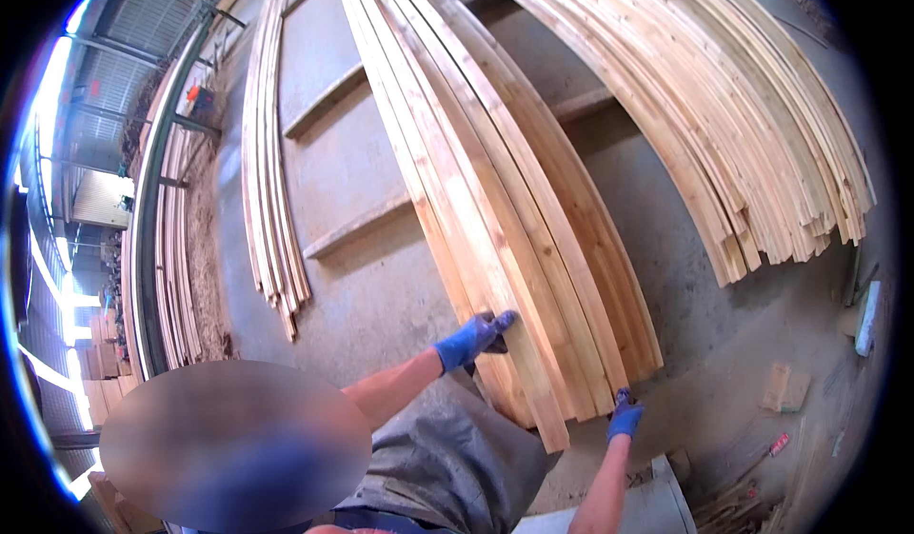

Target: The person picks up wooden planks from a stack and places them onto a metal rack. They then use a paint roller to apply white paint to the planks, dipping the roller into a bucket of paint as needed.

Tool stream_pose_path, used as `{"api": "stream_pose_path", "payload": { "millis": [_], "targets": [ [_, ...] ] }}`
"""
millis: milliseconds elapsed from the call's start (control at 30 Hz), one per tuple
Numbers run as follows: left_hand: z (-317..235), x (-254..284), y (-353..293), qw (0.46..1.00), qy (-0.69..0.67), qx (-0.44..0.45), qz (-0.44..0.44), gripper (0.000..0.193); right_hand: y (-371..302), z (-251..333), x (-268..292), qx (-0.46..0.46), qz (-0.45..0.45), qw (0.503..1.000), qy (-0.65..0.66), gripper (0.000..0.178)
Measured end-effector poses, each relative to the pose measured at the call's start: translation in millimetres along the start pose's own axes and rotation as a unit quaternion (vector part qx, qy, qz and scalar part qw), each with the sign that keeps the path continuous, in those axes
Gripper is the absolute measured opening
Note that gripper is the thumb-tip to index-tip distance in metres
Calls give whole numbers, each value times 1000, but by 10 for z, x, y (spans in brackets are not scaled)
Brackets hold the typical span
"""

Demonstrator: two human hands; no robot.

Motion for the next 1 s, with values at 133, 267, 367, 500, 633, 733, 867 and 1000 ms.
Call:
{"api": "stream_pose_path", "payload": {
  "millis": [133,267,367,500,633,733,867,1000],
  "targets": [
    [28,-153,127,999,-21,0,28,61,137,-101,-14,-4,-4,998,-62,44],
    [-88,-306,194,1000,-5,0,7,58,275,8,96,12,-32,999,-25,45],
    [-145,-351,115,1000,-8,3,10,60,286,53,59,59,-32,998,5,46],
    [-161,-300,-28,1000,-17,1,13,64,313,-79,-11,43,-52,996,-49,45],
    [-144,-229,-74,1000,-18,-5,-5,67,376,-152,-123,-6,18,998,52,60],
    [-121,-233,-47,1000,-17,4,-10,67,362,-69,-89,5,31,997,71,58],
    [-161,-270,-33,1000,-11,-15,4,66,326,-202,-148,-67,55,993,76,52],
    [-217,-269,-104,999,-30,-42,12,66,367,-196,-208,-34,44,973,225,32]
  ]
}}
Point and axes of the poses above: each hand's wrist, its own y-axis towards the middle knuckle, its own x-axis out of the back of the hand, z = x × y, the point moved 9 cm from there along y, towards the middle knuckle, and after that the axes turned 13 degrees about -y, right-handed, at the moved point
